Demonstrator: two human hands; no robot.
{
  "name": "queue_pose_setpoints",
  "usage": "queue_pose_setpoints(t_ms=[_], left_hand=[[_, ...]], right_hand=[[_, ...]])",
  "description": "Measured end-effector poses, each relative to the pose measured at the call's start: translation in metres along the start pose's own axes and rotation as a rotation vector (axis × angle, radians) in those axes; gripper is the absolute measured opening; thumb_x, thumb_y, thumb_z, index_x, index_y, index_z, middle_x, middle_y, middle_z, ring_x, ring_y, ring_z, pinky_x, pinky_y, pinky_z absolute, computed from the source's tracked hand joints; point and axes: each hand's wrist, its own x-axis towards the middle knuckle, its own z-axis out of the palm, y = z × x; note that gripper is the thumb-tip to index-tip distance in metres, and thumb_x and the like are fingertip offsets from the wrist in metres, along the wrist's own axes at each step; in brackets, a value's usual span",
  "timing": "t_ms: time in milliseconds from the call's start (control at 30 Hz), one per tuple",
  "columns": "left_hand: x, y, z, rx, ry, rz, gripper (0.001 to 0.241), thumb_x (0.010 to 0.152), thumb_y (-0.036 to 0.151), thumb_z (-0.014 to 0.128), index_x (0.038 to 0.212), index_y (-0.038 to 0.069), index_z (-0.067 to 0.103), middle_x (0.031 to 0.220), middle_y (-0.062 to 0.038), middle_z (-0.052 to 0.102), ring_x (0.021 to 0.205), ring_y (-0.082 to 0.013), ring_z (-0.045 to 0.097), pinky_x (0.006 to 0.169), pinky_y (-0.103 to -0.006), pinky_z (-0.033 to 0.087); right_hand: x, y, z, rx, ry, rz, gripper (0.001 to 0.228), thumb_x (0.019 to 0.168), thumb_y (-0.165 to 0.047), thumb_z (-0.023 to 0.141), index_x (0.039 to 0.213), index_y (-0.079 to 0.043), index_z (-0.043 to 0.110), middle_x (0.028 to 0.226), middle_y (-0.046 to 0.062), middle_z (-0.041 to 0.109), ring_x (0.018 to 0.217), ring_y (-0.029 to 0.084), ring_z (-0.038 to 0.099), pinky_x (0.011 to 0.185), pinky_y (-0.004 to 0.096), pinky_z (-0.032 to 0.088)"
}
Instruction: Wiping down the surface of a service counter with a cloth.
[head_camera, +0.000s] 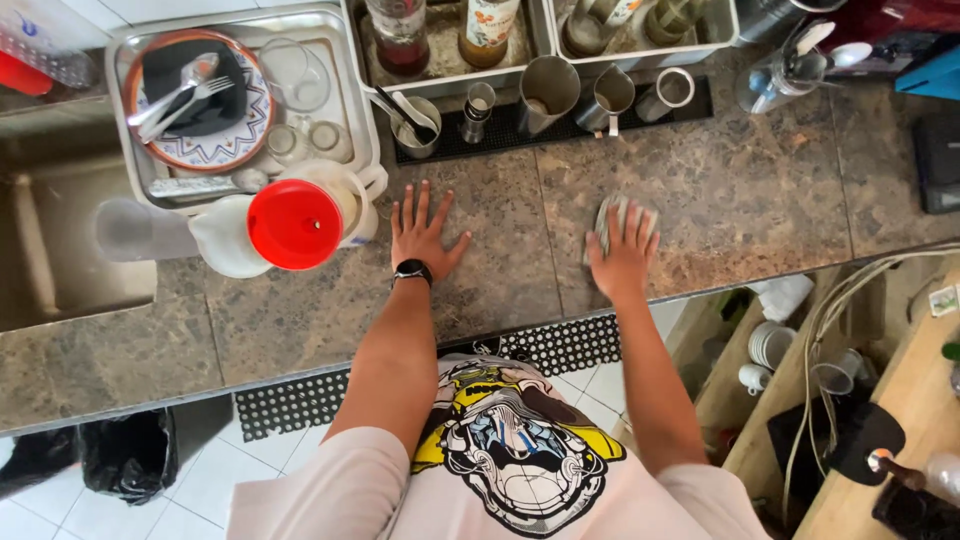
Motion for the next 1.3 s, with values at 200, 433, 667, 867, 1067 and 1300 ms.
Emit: queue_pose_setpoints(t_ms=[200, 433, 667, 867, 1067, 1300], left_hand=[[0.0, -0.001, 0.008, -0.011, 0.026, 0.012, 0.081, 0.096, 0.076, 0.035, 0.165, 0.041, 0.012, 0.174, -0.004, 0.001, 0.16, -0.0333, -0.002, 0.129, -0.0552, 0.002], [0.005, -0.003, 0.007, -0.001, 0.041, 0.027, 0.082, 0.093, 0.075, 0.041, 0.163, 0.038, 0.019, 0.174, -0.007, 0.007, 0.16, -0.0349, 0.004, 0.129, -0.0552, 0.006], [0.002, 0.0, 0.015, -0.049, 0.079, 0.016, 0.081, 0.095, 0.073, 0.042, 0.165, 0.037, 0.022, 0.174, -0.007, 0.006, 0.159, -0.0359, 0.005, 0.129, -0.0572, 0.009], [0.002, 0.001, 0.01, -0.028, 0.067, 0.02, 0.083, 0.095, 0.074, 0.042, 0.165, 0.037, 0.019, 0.174, -0.008, 0.005, 0.159, -0.0373, 0.004, 0.129, -0.058, 0.008], [0.002, 0.002, 0.006, -0.016, 0.029, 0.0, 0.082, 0.094, 0.076, 0.039, 0.164, 0.039, 0.018, 0.173, -0.006, 0.007, 0.159, -0.0352, 0.004, 0.129, -0.0559, 0.006], [0.004, 0.0, 0.006, -0.019, -0.034, -0.017, 0.083, 0.095, 0.077, 0.035, 0.166, 0.04, 0.012, 0.175, -0.004, 0.001, 0.16, -0.0348, -0.002, 0.129, -0.0554, 0.002]], right_hand=[[0.034, -0.084, 0.021, 0.001, 0.119, -0.128, 0.072, 0.1, -0.051, 0.055, 0.163, -0.022, 0.034, 0.16, 0.024, 0.04, 0.152, 0.048, 0.024, 0.118, 0.071, 0.01], [-0.032, -0.099, 0.025, 0.029, 0.245, -0.54, 0.066, 0.103, -0.065, 0.041, 0.161, -0.033, 0.037, 0.167, 0.007, 0.03, 0.152, 0.038, 0.026, 0.12, 0.06, 0.018], [0.036, -0.011, 0.015, -0.009, 0.239, -0.017, 0.069, 0.107, -0.059, 0.039, 0.165, -0.024, 0.029, 0.168, 0.016, 0.016, 0.152, 0.048, 0.014, 0.12, 0.069, 0.009], [0.063, -0.074, 0.03, -0.045, 0.308, -0.136, 0.067, 0.106, -0.059, 0.042, 0.162, -0.022, 0.036, 0.166, 0.019, 0.024, 0.151, 0.047, 0.022, 0.117, 0.069, 0.023], [0.019, -0.086, 0.042, -0.032, 0.316, -0.457, 0.055, 0.098, -0.055, 0.056, 0.146, -0.029, 0.052, 0.152, 0.008, 0.043, 0.145, 0.036, 0.035, 0.12, 0.06, 0.02], [0.036, -0.016, -0.012, 0.082, 0.066, 0.329, 0.068, 0.111, -0.058, 0.025, 0.169, -0.026, 0.01, 0.172, 0.012, -0.005, 0.157, 0.037, -0.01, 0.126, 0.06, -0.004]])
